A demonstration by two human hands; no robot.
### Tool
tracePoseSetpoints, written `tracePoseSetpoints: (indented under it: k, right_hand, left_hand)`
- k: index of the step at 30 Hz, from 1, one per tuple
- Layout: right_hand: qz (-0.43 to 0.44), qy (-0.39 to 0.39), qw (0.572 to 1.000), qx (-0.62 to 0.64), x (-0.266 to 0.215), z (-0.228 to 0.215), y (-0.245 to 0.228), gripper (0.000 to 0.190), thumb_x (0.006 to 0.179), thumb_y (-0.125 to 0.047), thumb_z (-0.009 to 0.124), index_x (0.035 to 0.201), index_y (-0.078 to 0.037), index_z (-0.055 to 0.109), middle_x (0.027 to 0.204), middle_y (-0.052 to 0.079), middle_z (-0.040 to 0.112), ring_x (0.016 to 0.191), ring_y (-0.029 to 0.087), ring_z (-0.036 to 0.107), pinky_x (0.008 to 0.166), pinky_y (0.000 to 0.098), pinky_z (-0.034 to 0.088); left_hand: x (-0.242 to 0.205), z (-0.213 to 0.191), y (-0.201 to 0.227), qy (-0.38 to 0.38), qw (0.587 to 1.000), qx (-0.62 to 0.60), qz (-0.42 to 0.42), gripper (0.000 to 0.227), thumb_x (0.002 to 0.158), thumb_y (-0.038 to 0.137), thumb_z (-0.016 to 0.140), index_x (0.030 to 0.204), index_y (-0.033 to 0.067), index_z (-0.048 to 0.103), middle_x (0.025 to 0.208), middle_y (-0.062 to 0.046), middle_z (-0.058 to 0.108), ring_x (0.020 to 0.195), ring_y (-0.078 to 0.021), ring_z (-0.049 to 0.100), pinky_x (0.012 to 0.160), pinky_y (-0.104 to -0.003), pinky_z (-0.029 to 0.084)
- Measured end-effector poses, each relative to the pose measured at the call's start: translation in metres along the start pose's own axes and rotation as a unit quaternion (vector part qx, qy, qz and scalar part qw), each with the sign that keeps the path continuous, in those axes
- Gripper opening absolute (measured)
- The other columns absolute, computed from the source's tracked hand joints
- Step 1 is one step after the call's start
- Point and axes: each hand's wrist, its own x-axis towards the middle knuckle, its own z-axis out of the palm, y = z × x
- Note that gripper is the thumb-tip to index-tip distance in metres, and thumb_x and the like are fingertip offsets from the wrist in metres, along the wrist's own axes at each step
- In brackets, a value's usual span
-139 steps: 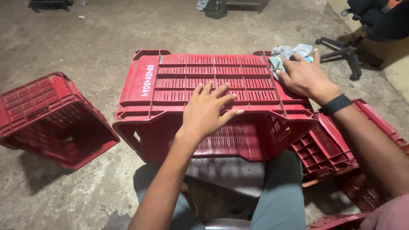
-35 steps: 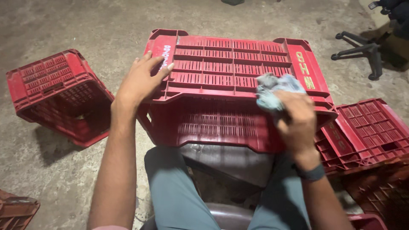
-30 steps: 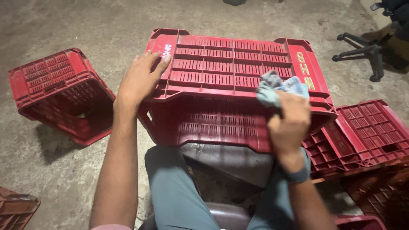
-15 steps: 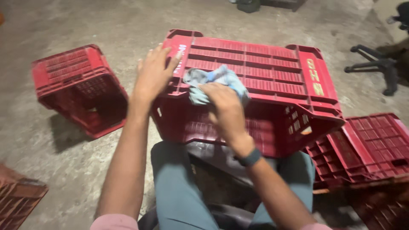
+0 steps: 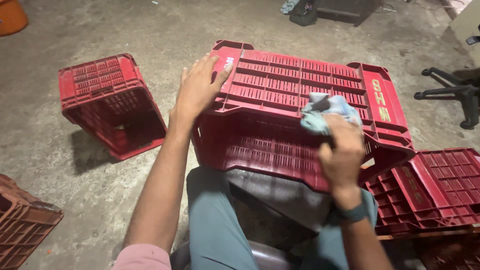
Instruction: The person wipes the exterior and interior surfaces of a red plastic crate using a blue cloth. The person turns the crate over to clean different sides and continues wiping the inside surfaces.
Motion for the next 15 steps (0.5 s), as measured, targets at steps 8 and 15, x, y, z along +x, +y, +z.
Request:
tracePoseSetpoints:
  k: [8,15]
  right_hand:
    - [-0.065,-0.061,0.982,0.168,0.039,0.095,-0.108,0.055,0.073,0.007,0.063,0.127,-0.005,0.068,0.129,0.021,0.068,0.128,0.038,0.060,0.111,0.0465,0.045]
    - [-0.053,-0.070,0.965,0.249,0.052,0.126,-0.115,0.046,0.078,0.006,0.062,0.122,-0.004,0.069,0.123,0.017,0.072,0.123,0.035,0.065,0.108,0.0439,0.048]
  left_hand:
    - [0.001,-0.001,-0.006,-0.020,0.996,-0.089,0.013,0.091,0.097,0.076,0.025,0.149,0.0067,0.052,0.156,-0.020,0.049,0.145,-0.0356,0.046,0.120,-0.049,0.032]
    - [0.000,-0.005,-0.016,-0.017,0.973,-0.222,0.062,0.112,0.090,0.086,0.008,0.155,0.0031,0.046,0.160,-0.025,0.042,0.150,-0.0381,0.038,0.120,-0.044,0.031]
